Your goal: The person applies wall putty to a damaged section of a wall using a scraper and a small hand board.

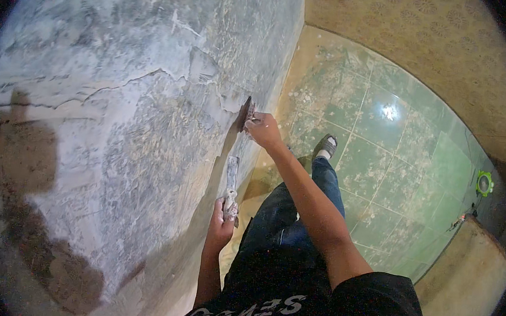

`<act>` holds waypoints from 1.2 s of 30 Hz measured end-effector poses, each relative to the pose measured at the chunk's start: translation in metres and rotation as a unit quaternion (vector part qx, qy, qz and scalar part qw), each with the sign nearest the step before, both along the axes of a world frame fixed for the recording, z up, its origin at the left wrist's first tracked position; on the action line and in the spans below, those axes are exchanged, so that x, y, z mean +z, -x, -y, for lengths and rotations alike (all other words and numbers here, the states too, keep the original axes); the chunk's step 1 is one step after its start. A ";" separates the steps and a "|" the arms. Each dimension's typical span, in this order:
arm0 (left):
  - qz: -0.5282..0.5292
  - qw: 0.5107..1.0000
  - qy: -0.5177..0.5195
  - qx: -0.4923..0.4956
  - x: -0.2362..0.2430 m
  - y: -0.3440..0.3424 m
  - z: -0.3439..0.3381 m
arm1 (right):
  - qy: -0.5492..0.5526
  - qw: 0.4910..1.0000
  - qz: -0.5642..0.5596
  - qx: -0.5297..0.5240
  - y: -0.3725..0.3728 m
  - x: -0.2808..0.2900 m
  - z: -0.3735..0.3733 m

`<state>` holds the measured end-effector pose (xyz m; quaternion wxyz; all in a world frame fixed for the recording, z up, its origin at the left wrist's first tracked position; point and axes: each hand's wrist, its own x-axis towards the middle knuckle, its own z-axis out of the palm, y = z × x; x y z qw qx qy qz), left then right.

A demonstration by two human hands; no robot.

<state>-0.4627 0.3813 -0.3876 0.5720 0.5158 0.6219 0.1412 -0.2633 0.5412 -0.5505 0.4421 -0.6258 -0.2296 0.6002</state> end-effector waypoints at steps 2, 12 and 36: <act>0.006 0.999 -0.036 -0.010 -0.003 0.013 0.009 | -0.001 1.000 -0.013 0.008 0.003 0.028 0.004; 0.006 1.000 0.001 0.025 0.031 0.044 0.033 | -0.019 0.997 -0.055 0.045 0.015 0.142 0.019; 0.034 0.995 -0.089 0.017 0.095 0.088 0.062 | -0.092 0.990 -0.054 0.094 0.047 0.355 0.062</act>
